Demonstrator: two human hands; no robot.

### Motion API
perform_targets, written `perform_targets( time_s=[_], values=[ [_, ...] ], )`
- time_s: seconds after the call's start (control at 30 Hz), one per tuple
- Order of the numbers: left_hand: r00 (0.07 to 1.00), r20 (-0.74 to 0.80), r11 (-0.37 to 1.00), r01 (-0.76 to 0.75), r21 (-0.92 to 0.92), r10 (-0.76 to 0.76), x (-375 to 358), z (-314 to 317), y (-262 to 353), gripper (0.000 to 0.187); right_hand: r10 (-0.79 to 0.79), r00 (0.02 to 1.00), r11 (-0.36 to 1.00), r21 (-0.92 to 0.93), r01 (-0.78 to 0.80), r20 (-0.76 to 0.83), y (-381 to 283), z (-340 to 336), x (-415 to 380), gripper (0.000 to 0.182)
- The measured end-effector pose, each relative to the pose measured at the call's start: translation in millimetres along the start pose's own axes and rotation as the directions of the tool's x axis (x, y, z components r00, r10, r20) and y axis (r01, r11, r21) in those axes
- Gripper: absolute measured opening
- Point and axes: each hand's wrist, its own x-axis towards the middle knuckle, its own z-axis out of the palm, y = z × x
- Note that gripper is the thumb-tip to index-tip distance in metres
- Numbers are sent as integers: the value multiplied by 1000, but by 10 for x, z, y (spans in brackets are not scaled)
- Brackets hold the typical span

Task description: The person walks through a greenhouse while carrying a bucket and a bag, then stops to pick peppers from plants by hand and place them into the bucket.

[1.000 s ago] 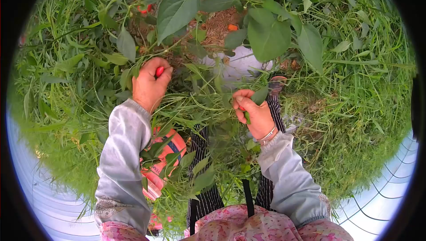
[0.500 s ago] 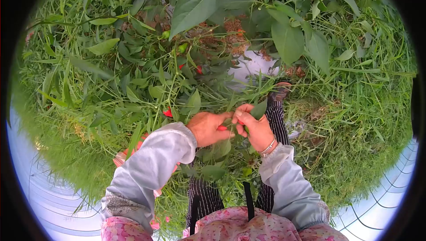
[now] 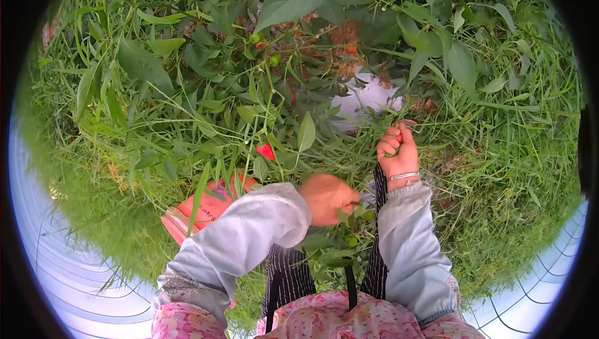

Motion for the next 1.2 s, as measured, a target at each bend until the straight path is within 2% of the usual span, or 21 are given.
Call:
perform_targets(
  time_s=[0.03, 0.1, 0.13, 0.23, 0.33, 0.43, 0.47, 0.53, 0.6, 0.67, 0.77, 0.8, 0.9, 0.93, 1.03, 1.07, 1.13, 1.17, 1.2],
  values=[
    [994, -101, 1000, 31, 5, -30, -13, 114, -66, 20, -105, 994, 982, -155, 104, 4, -93, 72, 38, 17],
    [952, -294, 996, 88, -17, -89, -19, 428, -269, 29, -156, 986, 854, -495, 161, 51, -60, 394, -125, 16],
    [946, -291, 988, 152, 10, -142, 15, 458, -330, 48, -182, 980, 740, -644, 194, 85, -27, 558, -195, 16],
    [905, -336, 958, 286, 24, -262, 34, 206, -171, 58, 18, 983, 602, -787, 135, 183, 163, 809, -260, 18],
    [886, -342, 932, 356, 66, -314, 10, 172, -165, 65, 11, 930, 456, -829, 323, 368, 401, 999, -164, 19],
    [870, -305, 922, 369, -116, -387, -77, 102, -106, 67, 39, 910, 265, -882, 389, 413, 605, 1249, -46, 18],
    [855, -371, 932, 339, -131, -363, -105, 91, -92, 66, 67, 914, 172, -907, 384, 400, 673, 1293, 54, 21],
    [813, -489, 949, 274, -156, -315, -168, 137, -65, 64, 0, 831, -130, -824, 551, 556, 873, 1198, 487, 23],
    [773, -570, 956, 280, -86, -278, -200, 206, -61, 62, -15, 724, -391, -670, 631, 690, 1071, 1231, 768, 26],
    [726, -642, 960, 274, -60, -247, -240, 272, -43, 56, -1, 621, -590, -502, 632, 784, 1262, 1338, 864, 29],
    [679, -699, 953, 302, -9, -222, -324, 310, -2, 48, -58, 630, -663, -502, 555, 774, 1363, 1458, 822, 31],
    [662, -721, 960, 279, -15, -204, -351, 331, -25, 44, -80, 638, -634, -533, 560, 766, 1344, 1498, 772, 31],
    [673, -701, 963, 258, -76, -236, -473, 255, 15, 36, 78, 663, -779, -370, 507, 745, 1197, 1456, 678, 30],
    [596, -764, 969, 171, -180, -247, -478, 261, 43, 28, 70, 643, -743, -391, 544, 762, 1144, 1447, 647, 26],
    [519, -835, 964, -72, -257, -184, -547, 165, 104, 28, 34, 591, -615, -449, 649, 806, 1007, 1345, 516, 27],
    [471, -859, 922, -207, -328, -200, -557, 125, 123, 30, -17, 684, -473, -609, 637, 729, 957, 1320, 448, 26],
    [493, -834, 881, -245, -406, -247, -651, -1, 151, 32, -56, 852, -142, -849, 509, 520, 881, 1268, 269, 26],
    [505, -820, 857, -263, -443, -269, -703, -80, 167, 33, -77, 830, -119, -832, 542, 552, 888, 1317, 146, 24],
    [490, -831, 910, -161, -381, -261, -742, -150, 181, 35, -99, 807, -95, -813, 574, 582, 885, 1363, 14, 22]
  ],
)
